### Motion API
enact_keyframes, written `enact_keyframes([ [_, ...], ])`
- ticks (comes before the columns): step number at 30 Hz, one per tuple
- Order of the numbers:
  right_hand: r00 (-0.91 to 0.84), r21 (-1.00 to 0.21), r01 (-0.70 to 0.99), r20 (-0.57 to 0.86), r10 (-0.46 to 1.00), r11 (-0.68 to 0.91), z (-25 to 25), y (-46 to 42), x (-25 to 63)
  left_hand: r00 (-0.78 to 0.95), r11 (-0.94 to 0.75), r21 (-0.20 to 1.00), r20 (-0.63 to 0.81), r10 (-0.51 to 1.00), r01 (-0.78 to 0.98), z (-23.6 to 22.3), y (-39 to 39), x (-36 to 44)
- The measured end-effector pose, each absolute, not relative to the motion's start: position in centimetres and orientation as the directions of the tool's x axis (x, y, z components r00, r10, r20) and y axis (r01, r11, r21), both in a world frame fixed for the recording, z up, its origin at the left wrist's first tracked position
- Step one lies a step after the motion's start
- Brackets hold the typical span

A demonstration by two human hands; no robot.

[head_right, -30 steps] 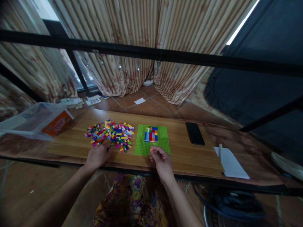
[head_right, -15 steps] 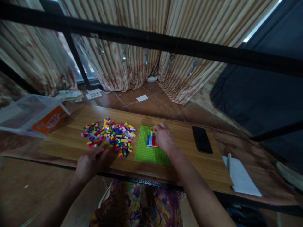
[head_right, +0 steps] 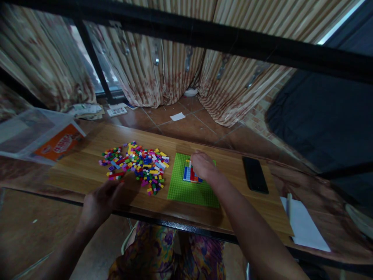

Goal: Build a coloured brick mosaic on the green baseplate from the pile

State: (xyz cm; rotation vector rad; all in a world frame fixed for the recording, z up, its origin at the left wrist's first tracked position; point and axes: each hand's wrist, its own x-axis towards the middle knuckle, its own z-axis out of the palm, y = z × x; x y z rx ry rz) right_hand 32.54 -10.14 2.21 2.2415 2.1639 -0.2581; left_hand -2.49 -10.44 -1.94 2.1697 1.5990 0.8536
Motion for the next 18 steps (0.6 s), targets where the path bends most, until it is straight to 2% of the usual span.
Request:
enact_keyframes([
  [4, 0.055, -0.075, 0.995, -0.209, 0.976, -0.072, 3.1, -9.7, 32.5, 0.155, -0.297, 0.592, 0.280, 0.947, 0.749, -2.0, -10.5, -2.7],
  [9, 0.061, -0.119, 0.988, -0.296, 0.953, -0.101, 3.9, -9.3, 32.6, 0.135, -0.283, 0.625, 0.275, 0.952, 0.728, -1.9, -10.4, -3.2],
  [18, 0.075, -0.161, 0.979, -0.271, 0.960, -0.123, 3.4, -9.3, 32.6, 0.089, -0.246, 0.598, 0.280, 0.956, 0.763, -2.4, -10.6, -4.5],
])
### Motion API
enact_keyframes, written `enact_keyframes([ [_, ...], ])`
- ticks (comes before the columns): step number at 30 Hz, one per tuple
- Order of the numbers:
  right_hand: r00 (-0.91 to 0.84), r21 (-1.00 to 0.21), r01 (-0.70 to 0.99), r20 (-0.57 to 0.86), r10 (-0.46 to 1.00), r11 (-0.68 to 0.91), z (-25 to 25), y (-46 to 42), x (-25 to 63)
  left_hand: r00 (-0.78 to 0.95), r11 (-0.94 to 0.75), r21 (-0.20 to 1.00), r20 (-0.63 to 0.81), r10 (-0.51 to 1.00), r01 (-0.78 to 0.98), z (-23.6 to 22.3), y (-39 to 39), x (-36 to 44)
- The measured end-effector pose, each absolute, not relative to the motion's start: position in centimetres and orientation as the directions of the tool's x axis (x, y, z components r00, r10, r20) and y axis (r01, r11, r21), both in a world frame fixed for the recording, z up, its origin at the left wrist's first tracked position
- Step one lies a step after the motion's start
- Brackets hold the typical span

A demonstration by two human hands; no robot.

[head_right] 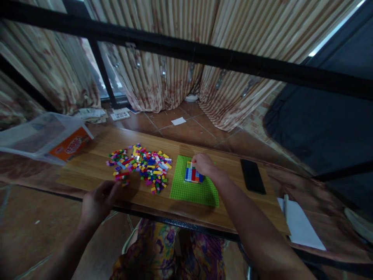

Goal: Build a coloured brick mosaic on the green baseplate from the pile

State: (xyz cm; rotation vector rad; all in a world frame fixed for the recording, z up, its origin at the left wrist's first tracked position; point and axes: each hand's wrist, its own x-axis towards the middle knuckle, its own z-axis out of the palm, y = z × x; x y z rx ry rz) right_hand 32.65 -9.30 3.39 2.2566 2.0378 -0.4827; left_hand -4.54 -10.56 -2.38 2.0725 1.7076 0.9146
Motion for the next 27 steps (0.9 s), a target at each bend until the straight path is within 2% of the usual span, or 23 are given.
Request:
enact_keyframes([
  [5, 0.044, -0.252, 0.961, -0.256, 0.966, -0.110, 3.3, -9.7, 33.6, 0.083, -0.220, 0.554, 0.262, 0.962, 0.803, -2.3, -11.2, -5.4],
  [7, 0.090, -0.379, 0.913, -0.170, 0.981, -0.149, 3.3, -10.3, 34.4, 0.069, -0.204, 0.538, 0.260, 0.963, 0.818, -2.0, -11.2, -5.7],
  [9, 0.195, -0.536, 0.826, -0.022, 0.981, -0.177, 3.3, -11.6, 35.1, 0.049, -0.177, 0.529, 0.247, 0.968, 0.830, -1.8, -11.1, -5.9],
  [11, 0.293, -0.637, 0.753, 0.099, 0.951, -0.165, 3.2, -13.5, 35.3, 0.031, -0.138, 0.519, 0.209, 0.977, 0.844, -1.8, -10.9, -6.1],
  [14, 0.385, -0.758, 0.636, 0.148, 0.911, -0.146, 2.2, -17.4, 33.5, 0.040, -0.109, 0.490, 0.148, 0.988, 0.865, -2.3, -10.7, -6.2],
  [16, 0.407, -0.820, 0.557, 0.131, 0.904, -0.132, 1.0, -20.3, 31.1, 0.076, -0.140, 0.462, 0.153, 0.985, 0.876, -2.8, -10.8, -5.9],
  [21, 0.366, -0.844, 0.516, 0.067, 0.928, -0.143, -2.4, -25.2, 24.2, 0.149, -0.200, 0.376, 0.160, 0.976, 0.905, -3.6, -10.6, -4.8],
  [27, 0.271, -0.776, 0.625, 0.108, 0.957, -0.089, -3.3, -24.8, 20.1, 0.192, -0.226, 0.391, 0.125, 0.973, 0.892, -3.7, -9.7, -3.3],
])
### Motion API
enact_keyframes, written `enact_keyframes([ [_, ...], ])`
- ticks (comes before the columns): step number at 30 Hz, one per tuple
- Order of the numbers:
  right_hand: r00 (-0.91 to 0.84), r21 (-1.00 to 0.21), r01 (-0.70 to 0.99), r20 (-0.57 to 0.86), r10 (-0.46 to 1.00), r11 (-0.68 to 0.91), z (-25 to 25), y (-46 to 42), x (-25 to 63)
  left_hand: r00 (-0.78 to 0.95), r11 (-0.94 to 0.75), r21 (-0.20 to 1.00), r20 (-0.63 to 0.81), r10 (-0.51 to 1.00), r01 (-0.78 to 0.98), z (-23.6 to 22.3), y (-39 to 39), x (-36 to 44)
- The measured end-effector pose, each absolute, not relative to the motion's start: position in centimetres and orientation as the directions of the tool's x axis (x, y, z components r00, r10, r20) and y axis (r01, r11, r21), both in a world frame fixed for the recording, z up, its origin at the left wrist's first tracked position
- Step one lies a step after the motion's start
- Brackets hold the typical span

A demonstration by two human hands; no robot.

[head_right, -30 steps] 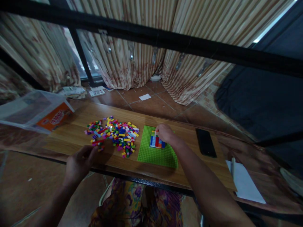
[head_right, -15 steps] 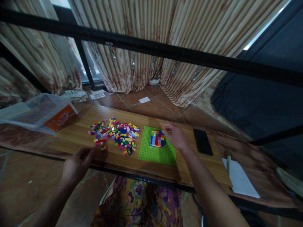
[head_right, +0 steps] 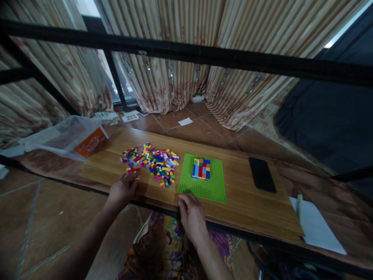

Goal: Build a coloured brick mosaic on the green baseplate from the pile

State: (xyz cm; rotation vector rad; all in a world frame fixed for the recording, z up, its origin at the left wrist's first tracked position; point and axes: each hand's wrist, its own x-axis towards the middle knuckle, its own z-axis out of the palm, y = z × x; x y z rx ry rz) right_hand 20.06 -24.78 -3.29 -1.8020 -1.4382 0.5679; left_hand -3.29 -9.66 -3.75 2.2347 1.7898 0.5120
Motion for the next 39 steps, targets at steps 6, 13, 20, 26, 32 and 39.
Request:
enact_keyframes([
  [6, 0.154, -0.648, 0.761, 0.133, 0.979, -0.032, -3.2, -21.5, 17.9, 0.228, -0.273, 0.424, 0.153, 0.961, 0.864, -4.4, -9.7, -1.5],
  [13, 0.033, -0.606, 0.793, 0.146, 0.989, 0.063, -3.6, -18.0, 15.0, 0.244, -0.277, 0.533, 0.133, 0.961, 0.800, -4.4, -9.5, -0.1],
  [20, 0.037, -0.715, 0.689, 0.195, 0.980, 0.117, -3.2, -16.3, 14.4, 0.262, -0.304, 0.639, 0.163, 0.951, 0.707, -4.4, -9.4, -0.5],
  [26, 0.241, -0.719, 0.695, 0.250, 0.938, 0.013, -2.9, -18.0, 16.4, 0.234, -0.366, 0.690, 0.282, 0.930, 0.625, -4.2, -10.6, -1.9],
  [32, 0.289, -0.621, 0.775, 0.182, 0.940, -0.117, -3.5, -17.3, 16.8, -0.098, -0.142, 0.660, 0.314, 0.944, 0.738, -4.4, -8.7, -4.0],
  [39, 0.273, -0.692, 0.717, 0.174, 0.946, -0.080, -3.4, -15.6, 15.6, -0.152, -0.072, 0.567, 0.339, 0.928, 0.821, -5.3, -3.7, -5.0],
])
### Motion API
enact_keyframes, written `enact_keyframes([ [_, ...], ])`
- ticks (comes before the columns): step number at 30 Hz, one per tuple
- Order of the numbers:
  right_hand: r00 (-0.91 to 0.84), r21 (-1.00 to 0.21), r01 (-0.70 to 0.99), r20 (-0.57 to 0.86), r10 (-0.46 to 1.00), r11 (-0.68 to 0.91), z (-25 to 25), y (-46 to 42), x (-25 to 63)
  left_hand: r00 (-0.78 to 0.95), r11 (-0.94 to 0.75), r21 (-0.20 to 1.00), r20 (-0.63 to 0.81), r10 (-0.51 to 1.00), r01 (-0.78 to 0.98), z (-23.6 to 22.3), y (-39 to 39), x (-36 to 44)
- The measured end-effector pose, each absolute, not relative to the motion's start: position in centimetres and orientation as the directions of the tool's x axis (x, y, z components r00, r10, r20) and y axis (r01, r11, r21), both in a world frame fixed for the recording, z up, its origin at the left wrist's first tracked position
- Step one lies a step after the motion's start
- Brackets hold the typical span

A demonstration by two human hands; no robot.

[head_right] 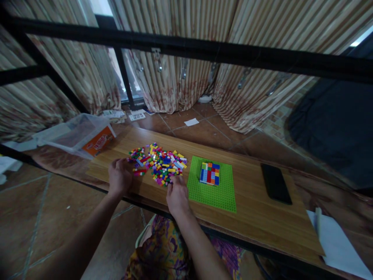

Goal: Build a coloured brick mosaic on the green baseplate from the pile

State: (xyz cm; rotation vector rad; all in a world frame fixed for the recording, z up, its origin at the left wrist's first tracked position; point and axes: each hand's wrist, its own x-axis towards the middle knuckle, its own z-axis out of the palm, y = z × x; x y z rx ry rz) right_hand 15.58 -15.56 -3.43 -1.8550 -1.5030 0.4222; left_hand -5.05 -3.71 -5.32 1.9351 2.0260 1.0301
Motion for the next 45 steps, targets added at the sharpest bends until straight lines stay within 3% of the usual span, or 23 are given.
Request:
enact_keyframes([
  [5, 0.278, -0.693, 0.719, 0.218, 0.935, -0.052, -2.6, -14.6, 16.7, -0.131, -0.088, 0.576, 0.327, 0.936, 0.813, -5.9, -2.0, -4.4],
  [9, 0.225, -0.593, 0.804, 0.234, 0.946, -0.045, -2.3, -12.8, 17.5, -0.146, -0.073, 0.587, 0.316, 0.937, 0.806, -6.0, -1.6, -4.2],
  [13, 0.186, -0.480, 0.872, 0.146, 0.972, -0.094, -2.9, -11.2, 17.5, -0.143, -0.085, 0.596, 0.324, 0.935, 0.799, -6.0, -1.7, -4.3],
  [19, 0.194, -0.462, 0.881, 0.159, 0.968, -0.101, -3.8, -10.7, 17.4, -0.146, -0.080, 0.591, 0.325, 0.934, 0.803, -5.9, -1.5, -4.2],
  [23, 0.193, -0.518, 0.854, 0.214, 0.958, -0.056, -3.1, -11.4, 17.5, -0.140, -0.074, 0.579, 0.316, 0.938, 0.812, -5.8, -1.5, -4.2],
  [26, 0.228, -0.645, 0.764, 0.268, 0.936, -0.002, -2.5, -12.6, 17.5, -0.129, -0.078, 0.564, 0.318, 0.939, 0.822, -5.9, -1.5, -4.2],
  [32, 0.434, -0.845, 0.535, 0.265, 0.861, -0.009, -2.7, -17.0, 19.6, -0.154, -0.044, 0.558, 0.303, 0.941, 0.829, -6.1, -1.2, -4.3],
  [38, 0.637, -0.876, 0.466, 0.233, 0.735, -0.126, -4.4, -21.7, 25.1, -0.156, -0.032, 0.564, 0.282, 0.947, 0.825, -5.9, -1.1, -4.3],
  [45, 0.731, -0.841, 0.476, 0.217, 0.647, -0.257, -4.3, -21.9, 30.0, -0.170, -0.036, 0.589, 0.290, 0.942, 0.807, -6.0, -0.9, -4.4],
])
